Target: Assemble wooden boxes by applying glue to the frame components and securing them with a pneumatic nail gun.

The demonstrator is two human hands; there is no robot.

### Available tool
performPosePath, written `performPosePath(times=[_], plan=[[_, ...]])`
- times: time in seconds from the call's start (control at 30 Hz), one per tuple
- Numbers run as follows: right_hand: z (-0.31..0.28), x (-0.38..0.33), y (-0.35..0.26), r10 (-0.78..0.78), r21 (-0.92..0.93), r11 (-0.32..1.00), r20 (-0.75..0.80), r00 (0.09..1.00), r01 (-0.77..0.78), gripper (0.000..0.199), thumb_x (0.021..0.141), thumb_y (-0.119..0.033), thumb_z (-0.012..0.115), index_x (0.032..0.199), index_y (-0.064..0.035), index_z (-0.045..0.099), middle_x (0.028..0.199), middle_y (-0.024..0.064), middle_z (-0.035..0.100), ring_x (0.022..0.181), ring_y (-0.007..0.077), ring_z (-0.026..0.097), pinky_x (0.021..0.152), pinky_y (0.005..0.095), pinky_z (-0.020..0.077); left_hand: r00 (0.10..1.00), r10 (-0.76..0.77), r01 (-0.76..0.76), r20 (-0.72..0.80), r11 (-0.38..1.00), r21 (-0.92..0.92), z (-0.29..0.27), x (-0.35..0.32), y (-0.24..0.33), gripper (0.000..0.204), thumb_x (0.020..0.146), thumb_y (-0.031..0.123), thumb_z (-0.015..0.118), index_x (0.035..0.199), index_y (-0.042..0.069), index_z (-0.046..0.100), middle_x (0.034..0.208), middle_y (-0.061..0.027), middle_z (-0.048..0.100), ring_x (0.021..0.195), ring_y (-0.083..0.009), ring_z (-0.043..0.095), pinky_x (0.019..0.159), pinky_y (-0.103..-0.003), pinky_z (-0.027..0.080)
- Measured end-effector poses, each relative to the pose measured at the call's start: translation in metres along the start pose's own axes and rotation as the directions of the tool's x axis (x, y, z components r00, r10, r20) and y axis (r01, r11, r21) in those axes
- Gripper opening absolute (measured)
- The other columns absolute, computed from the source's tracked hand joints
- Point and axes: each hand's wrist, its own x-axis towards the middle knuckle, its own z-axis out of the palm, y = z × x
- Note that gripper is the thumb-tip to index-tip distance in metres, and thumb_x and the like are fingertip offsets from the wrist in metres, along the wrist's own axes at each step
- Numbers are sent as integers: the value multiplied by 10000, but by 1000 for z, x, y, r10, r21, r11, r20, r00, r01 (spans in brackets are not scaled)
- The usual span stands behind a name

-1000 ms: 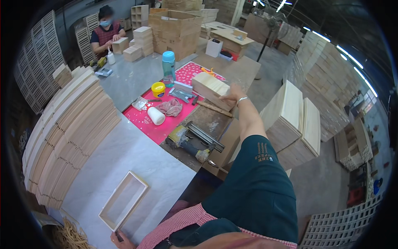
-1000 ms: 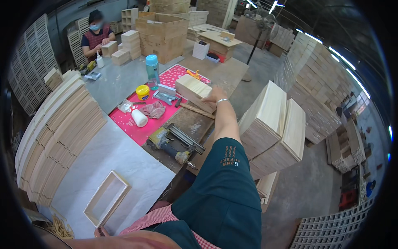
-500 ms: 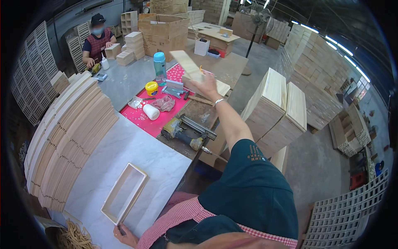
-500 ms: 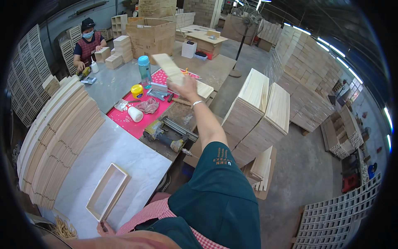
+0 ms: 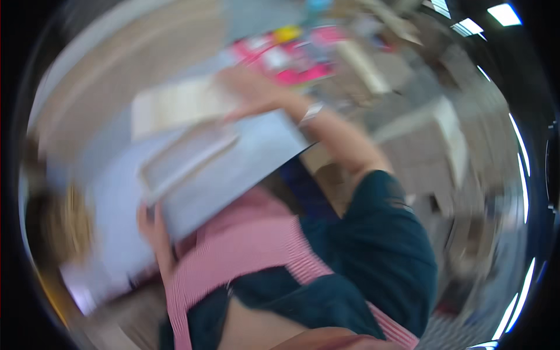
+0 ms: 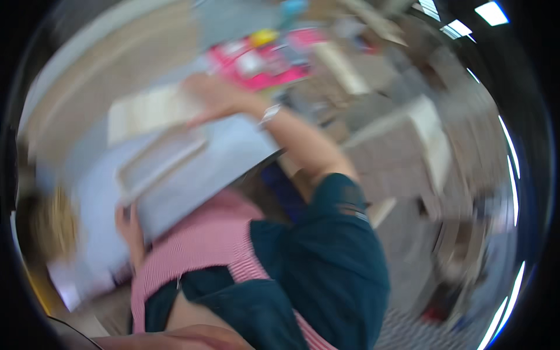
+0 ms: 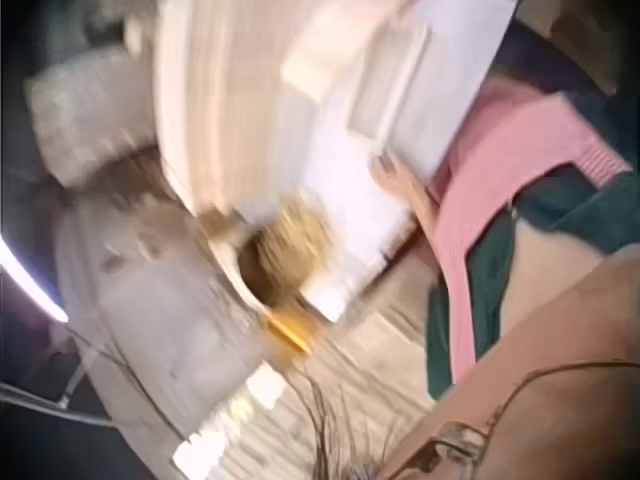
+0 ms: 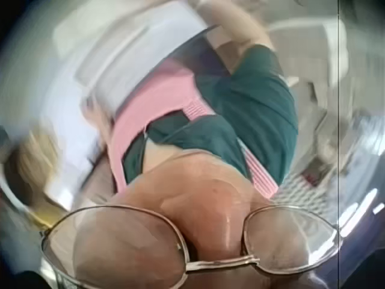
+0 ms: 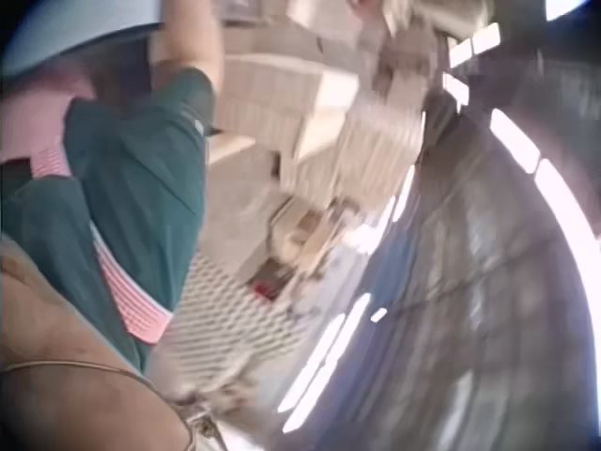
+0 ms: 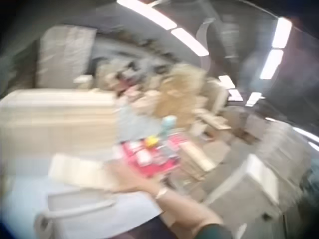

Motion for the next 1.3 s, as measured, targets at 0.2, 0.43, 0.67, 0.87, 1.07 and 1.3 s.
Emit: performPosePath(times=[0.2, 0.43, 0.67, 0.87, 1.07, 1.3], plan=[[-2, 16, -53, 14, -70, 998, 184, 983, -1, 844, 683, -315, 897, 1400, -61, 532, 1372, 122, 583, 1223, 316, 568, 1081, 406, 438, 999, 33, -28, -36, 990, 142, -8, 10, 33, 391, 822, 189, 780, 1151, -9, 708, 1079, -115, 703, 993, -264, 643, 906, -328, 493], [30, 24, -61, -13, -12, 1000, 278, 960, 17, 852, 641, -267, 900, 1397, -93, 547, 1372, 97, 591, 1229, 301, 563, 1092, 392, 432, 990, -125, 129, -69, 990, 60, -13, 2, 44, 390, 812, 188, 808, 1151, 14, 725, 1053, -109, 706, 941, -207, 651, 866, -303, 507], [50, 27, -61, -41, -55, 997, 280, 959, 59, 851, 643, -274, 890, 1401, -101, 543, 1364, 88, 597, 1215, 292, 567, 1082, 382, 440, 995, -23, 35, -97, 992, 123, -13, 7, 45, 357, 823, 236, 791, 1107, 24, 752, 950, -90, 715, 837, -220, 626, 762, -318, 507], [59, 19, -55, -28, -95, 994, 299, 954, 59, 841, 653, -286, 887, 1398, -107, 542, 1371, 82, 592, 1203, 285, 571, 1074, 376, 444, 993, 36, -11, -112, 977, 214, -12, 10, 52, 295, 825, 233, 787, 1045, 35, 777, 870, -59, 722, 801, -210, 618, 719, -320, 483], [70, 10, -51, -31, -104, 993, 278, 960, 62, 835, 655, -289, 894, 1393, -116, 542, 1378, 78, 587, 1206, 284, 578, 1075, 375, 445, 973, 214, -146, -91, 867, 477, -12, 12, 54, 263, 826, 245, 784, 1001, 48, 788, 844, -40, 733, 769, -208, 611, 721, -330, 449], [81, 3, -44, 0, -138, 989, 330, 944, 48, 869, 689, -294, 889, 1449, -129, 501, 1446, 79, 547, 1293, 298, 538, 1113, 382, 428, 975, 214, -151, -59, 833, 532, -13, 13, 57, 255, 826, 259, 783, 976, 53, 790, 849, -42, 735, 768, -210, 614, 761, -341, 432]])
